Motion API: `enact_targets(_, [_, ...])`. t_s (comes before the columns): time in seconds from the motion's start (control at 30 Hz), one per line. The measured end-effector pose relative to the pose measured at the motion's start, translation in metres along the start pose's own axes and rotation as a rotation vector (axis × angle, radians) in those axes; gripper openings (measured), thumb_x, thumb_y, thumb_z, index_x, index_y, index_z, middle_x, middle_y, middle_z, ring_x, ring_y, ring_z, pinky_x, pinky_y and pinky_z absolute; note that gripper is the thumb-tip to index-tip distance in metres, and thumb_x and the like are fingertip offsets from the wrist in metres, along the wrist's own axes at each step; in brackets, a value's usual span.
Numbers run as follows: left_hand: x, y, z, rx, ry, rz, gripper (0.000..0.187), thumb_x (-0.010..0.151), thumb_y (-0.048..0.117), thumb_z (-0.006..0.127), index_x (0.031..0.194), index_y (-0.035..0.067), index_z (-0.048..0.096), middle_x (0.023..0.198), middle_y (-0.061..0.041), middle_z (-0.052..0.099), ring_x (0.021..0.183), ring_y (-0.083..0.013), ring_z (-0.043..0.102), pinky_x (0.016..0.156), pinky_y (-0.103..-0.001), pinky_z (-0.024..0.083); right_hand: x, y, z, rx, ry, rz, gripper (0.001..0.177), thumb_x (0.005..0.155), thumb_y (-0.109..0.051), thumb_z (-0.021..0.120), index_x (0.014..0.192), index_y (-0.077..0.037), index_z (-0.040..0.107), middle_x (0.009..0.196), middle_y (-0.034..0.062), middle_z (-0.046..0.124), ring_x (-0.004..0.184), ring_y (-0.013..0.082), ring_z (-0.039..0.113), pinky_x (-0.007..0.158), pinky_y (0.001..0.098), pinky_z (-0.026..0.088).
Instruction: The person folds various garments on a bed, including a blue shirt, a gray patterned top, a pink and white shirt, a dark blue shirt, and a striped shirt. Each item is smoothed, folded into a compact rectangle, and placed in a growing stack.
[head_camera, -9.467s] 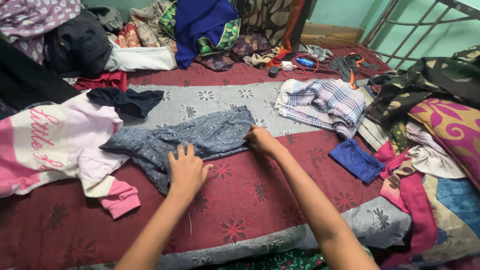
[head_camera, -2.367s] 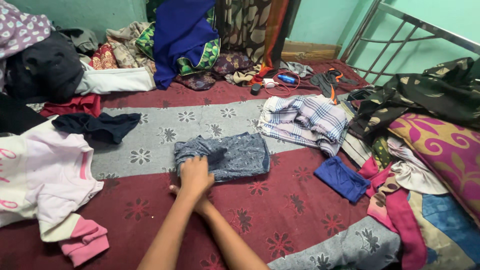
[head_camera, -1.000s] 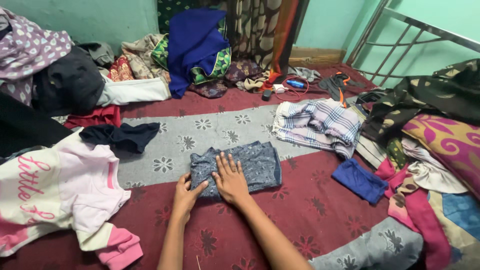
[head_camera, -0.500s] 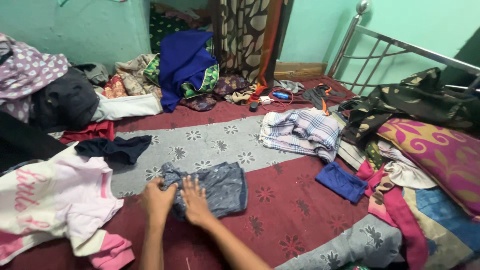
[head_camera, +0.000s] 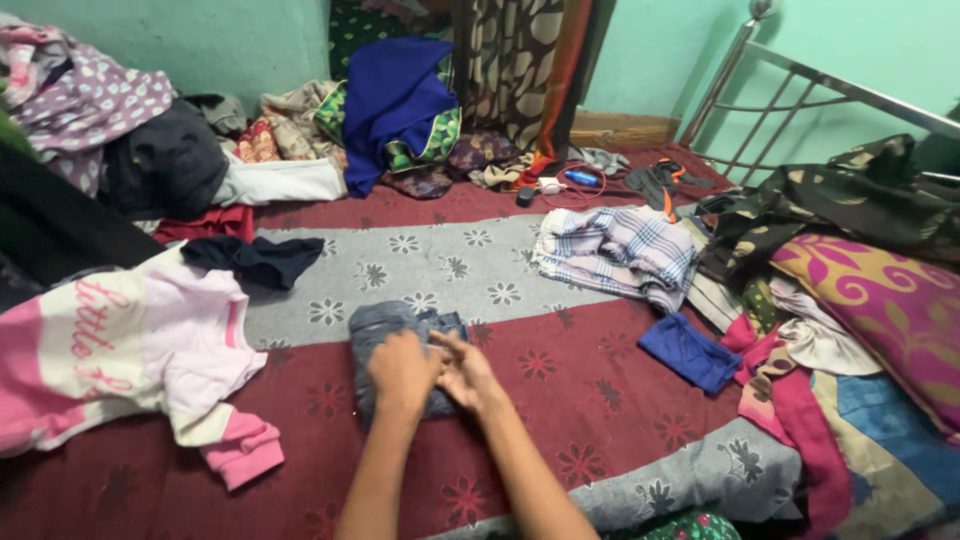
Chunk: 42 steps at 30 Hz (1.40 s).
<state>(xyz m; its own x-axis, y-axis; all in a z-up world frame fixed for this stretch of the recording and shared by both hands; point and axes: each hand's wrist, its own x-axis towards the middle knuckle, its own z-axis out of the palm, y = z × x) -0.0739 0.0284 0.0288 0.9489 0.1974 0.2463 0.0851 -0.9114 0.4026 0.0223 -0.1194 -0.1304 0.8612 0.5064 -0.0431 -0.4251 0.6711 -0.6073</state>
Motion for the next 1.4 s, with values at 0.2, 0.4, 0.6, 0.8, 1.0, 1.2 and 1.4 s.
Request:
enact_targets(0.2, [-0.008, -0.046, 0.0, -0.542, 0.122, 0.051, 0.032, 0.091, 0.031, 0.063, 0.113, 0.013, 0.077, 0.112, -0.016, 0.076, 0.104, -0.0371, 0.074, 0.092, -0.043, 0.057, -0.004, 0.001, 0.01, -0.45, 0.357, -0.036, 0.071, 0.098, -0.027, 0.072, 0.16, -0.007, 0.044, 0.118, 0.0048, 0.055, 0.101, 0.0091, 0.05, 0.082, 0.0331, 0.042])
enact_targets(0.4, [0.005, -0.084, -0.008, -0.323, 0.13, 0.287, 0.053, 0.096, 0.037, 0.057, 0.146, 0.019, 0.056, 0.155, -0.019, 0.041, 0.144, -0.0384, 0.038, 0.114, -0.054, 0.034, -0.034, -0.002, 0.068, -0.66, 0.45, -0.412, 0.08, 0.078, 0.012, 0.068, 0.149, -0.017, 0.046, 0.113, 0.0112, 0.066, 0.097, 0.0186, 0.064, 0.081, 0.0289, 0.056])
enact_targets(0.6, [0.007, -0.069, 0.029, -0.073, -0.082, 0.412, 0.069, 0.098, 0.049, 0.05, 0.16, 0.026, 0.029, 0.169, -0.007, 0.022, 0.155, -0.0318, 0.019, 0.118, -0.063, 0.022, -0.062, 0.014, 0.068, -0.588, 0.51, -0.539, 0.064, 0.086, 0.011, 0.058, 0.145, -0.012, 0.052, 0.116, 0.0124, 0.069, 0.099, 0.0169, 0.065, 0.083, 0.0271, 0.053])
enact_targets(0.8, [-0.001, -0.088, 0.045, -0.027, -0.115, 0.367, 0.078, 0.096, 0.055, 0.05, 0.162, 0.026, 0.02, 0.17, -0.004, 0.02, 0.155, -0.0287, 0.02, 0.119, -0.062, 0.022, -0.059, 0.012, 0.058, -0.65, 0.469, -0.52, 0.056, 0.087, 0.012, 0.058, 0.141, -0.005, 0.055, 0.132, 0.0111, 0.062, 0.116, 0.0168, 0.06, 0.099, 0.0281, 0.048])
enact_targets(1.0, [0.011, -0.115, 0.05, -0.28, -0.164, 0.372, 0.081, 0.098, 0.056, 0.052, 0.16, 0.013, 0.024, 0.166, -0.012, 0.026, 0.153, -0.0308, 0.022, 0.119, -0.055, 0.02, -0.06, 0.015, 0.065, -0.807, 0.537, -0.56, 0.05, 0.089, 0.005, 0.06, 0.139, -0.004, 0.057, 0.133, 0.0114, 0.063, 0.119, 0.0188, 0.059, 0.102, 0.0301, 0.047])
enact_targets(1.2, [0.035, -0.113, 0.054, -0.72, 0.0, 0.159, 0.035, 0.096, 0.028, 0.064, 0.123, 0.007, 0.073, 0.12, -0.018, 0.073, 0.111, -0.0293, 0.071, 0.097, -0.037, 0.055, -0.067, 0.018, 0.075, -0.885, 0.563, -0.577, 0.048, 0.091, 0.0, 0.061, 0.138, -0.005, 0.058, 0.131, 0.0142, 0.064, 0.12, 0.0219, 0.06, 0.103, 0.0321, 0.046])
enact_targets(1.4, [0.043, -0.095, 0.063, -0.808, 0.139, -0.024, 0.013, 0.087, 0.007, 0.074, 0.099, 0.004, 0.078, 0.094, -0.012, 0.08, 0.082, -0.0201, 0.078, 0.077, -0.032, 0.06, -0.074, 0.016, 0.082, -0.973, 0.579, -0.62, 0.048, 0.09, -0.002, 0.063, 0.138, -0.004, 0.059, 0.136, 0.0148, 0.063, 0.127, 0.0236, 0.058, 0.108, 0.0342, 0.043])
